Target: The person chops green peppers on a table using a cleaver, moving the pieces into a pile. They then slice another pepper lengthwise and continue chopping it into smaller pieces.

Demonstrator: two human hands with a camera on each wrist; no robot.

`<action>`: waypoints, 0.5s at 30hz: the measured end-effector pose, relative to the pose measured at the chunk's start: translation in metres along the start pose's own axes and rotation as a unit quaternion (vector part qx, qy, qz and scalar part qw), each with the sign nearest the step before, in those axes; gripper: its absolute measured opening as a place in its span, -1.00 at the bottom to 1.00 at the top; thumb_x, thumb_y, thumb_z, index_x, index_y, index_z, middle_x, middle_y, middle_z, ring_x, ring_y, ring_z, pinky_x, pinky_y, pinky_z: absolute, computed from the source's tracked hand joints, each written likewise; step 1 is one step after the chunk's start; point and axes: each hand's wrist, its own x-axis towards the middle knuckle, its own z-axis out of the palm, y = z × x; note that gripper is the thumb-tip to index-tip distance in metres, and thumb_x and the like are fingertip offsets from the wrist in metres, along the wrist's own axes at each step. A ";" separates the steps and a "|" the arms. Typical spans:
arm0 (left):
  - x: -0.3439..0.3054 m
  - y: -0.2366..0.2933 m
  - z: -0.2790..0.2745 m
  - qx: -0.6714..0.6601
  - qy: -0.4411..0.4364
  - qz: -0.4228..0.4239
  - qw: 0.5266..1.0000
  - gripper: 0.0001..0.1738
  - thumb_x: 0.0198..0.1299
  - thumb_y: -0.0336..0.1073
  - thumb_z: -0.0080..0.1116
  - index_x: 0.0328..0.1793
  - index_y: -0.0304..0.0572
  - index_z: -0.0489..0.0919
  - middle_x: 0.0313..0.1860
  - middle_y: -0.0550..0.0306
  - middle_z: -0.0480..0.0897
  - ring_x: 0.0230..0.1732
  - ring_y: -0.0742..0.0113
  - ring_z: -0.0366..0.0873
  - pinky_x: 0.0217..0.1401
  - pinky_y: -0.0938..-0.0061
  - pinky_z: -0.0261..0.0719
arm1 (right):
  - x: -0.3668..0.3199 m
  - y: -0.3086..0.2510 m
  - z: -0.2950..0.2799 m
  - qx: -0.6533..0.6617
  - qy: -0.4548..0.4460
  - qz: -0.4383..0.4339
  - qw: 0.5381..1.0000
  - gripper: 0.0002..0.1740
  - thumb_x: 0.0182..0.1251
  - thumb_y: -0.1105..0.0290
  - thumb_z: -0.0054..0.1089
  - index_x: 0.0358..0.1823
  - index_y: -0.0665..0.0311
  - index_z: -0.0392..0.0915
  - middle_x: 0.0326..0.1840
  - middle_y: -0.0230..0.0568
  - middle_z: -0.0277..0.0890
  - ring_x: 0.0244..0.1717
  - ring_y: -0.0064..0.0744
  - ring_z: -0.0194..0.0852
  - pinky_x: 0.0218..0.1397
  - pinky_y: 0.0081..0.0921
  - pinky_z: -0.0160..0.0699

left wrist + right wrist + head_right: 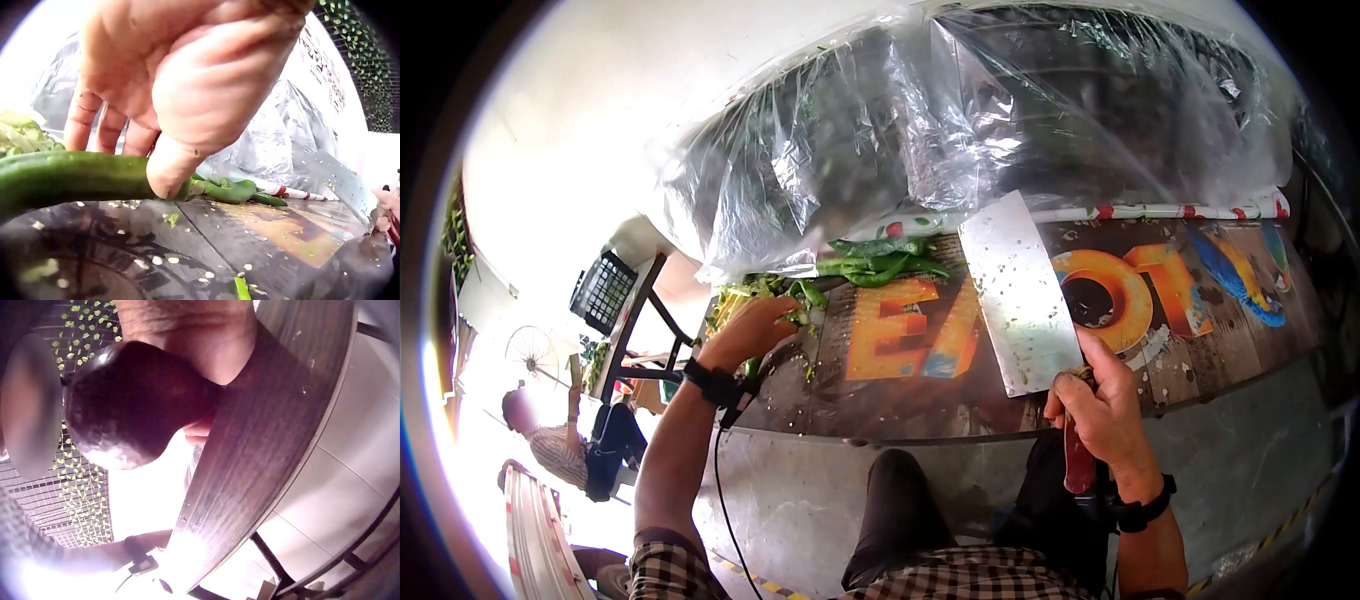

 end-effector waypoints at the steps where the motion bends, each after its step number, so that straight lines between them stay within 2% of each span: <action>1: 0.004 -0.001 0.004 -0.013 0.007 -0.002 1.000 -0.65 0.11 -0.30 0.25 0.04 -0.20 0.66 -0.12 -0.17 0.70 -0.03 -0.15 0.63 0.06 0.11 0.55 | 0.000 0.000 0.000 0.001 0.001 0.001 1.000 -0.47 0.37 0.51 -0.05 0.39 0.43 0.31 -0.39 -0.27 0.55 -0.53 -0.64 0.44 -0.46 -0.62 0.49; 3: 0.017 -0.001 0.010 -0.040 0.022 -0.003 0.999 -0.67 0.11 -0.29 0.24 0.03 -0.18 0.67 -0.11 -0.15 0.70 -0.03 -0.15 0.63 0.07 0.11 0.55 | 0.000 0.000 -0.001 0.002 0.004 0.000 1.000 -0.47 0.37 0.52 -0.05 0.39 0.44 0.31 -0.39 -0.27 0.55 -0.54 -0.64 0.44 -0.46 -0.62 0.49; 6: 0.034 0.025 -0.018 -0.022 -0.023 -0.098 0.995 -0.69 0.10 -0.30 0.22 0.00 -0.13 0.69 -0.07 -0.09 0.71 -0.02 -0.14 0.62 0.08 0.10 0.54 | 0.001 0.001 -0.002 0.000 0.000 -0.001 1.000 -0.47 0.37 0.52 -0.05 0.38 0.44 0.32 -0.38 -0.27 0.55 -0.54 -0.64 0.44 -0.46 -0.61 0.49; 9: 0.035 0.030 -0.030 -0.012 -0.038 -0.098 0.994 -0.72 0.10 -0.35 0.21 -0.03 -0.04 0.71 -0.09 -0.03 0.72 -0.06 -0.09 0.63 0.05 0.16 0.57 | 0.001 -0.003 -0.002 -0.002 -0.008 0.004 1.000 -0.48 0.37 0.52 -0.05 0.36 0.45 0.33 -0.39 -0.27 0.55 -0.53 -0.64 0.44 -0.46 -0.61 0.48; 12: 0.013 0.046 -0.023 0.046 0.014 0.097 0.994 -0.72 0.08 -0.47 0.18 -0.07 -0.07 0.69 -0.15 0.04 0.71 -0.05 -0.01 0.62 0.02 0.21 0.57 | 0.000 -0.006 -0.001 0.000 -0.004 0.004 1.000 -0.48 0.36 0.53 -0.05 0.36 0.45 0.33 -0.39 -0.28 0.55 -0.53 -0.64 0.44 -0.46 -0.62 0.48; 15: -0.014 0.080 -0.020 0.122 0.020 0.192 0.973 -0.71 0.05 -0.55 0.15 -0.09 -0.12 0.63 -0.11 0.11 0.67 0.06 0.07 0.58 0.02 0.24 0.58 | -0.001 -0.003 -0.002 -0.002 -0.006 0.006 1.000 -0.47 0.36 0.53 -0.05 0.37 0.44 0.32 -0.41 -0.28 0.55 -0.53 -0.64 0.44 -0.46 -0.61 0.47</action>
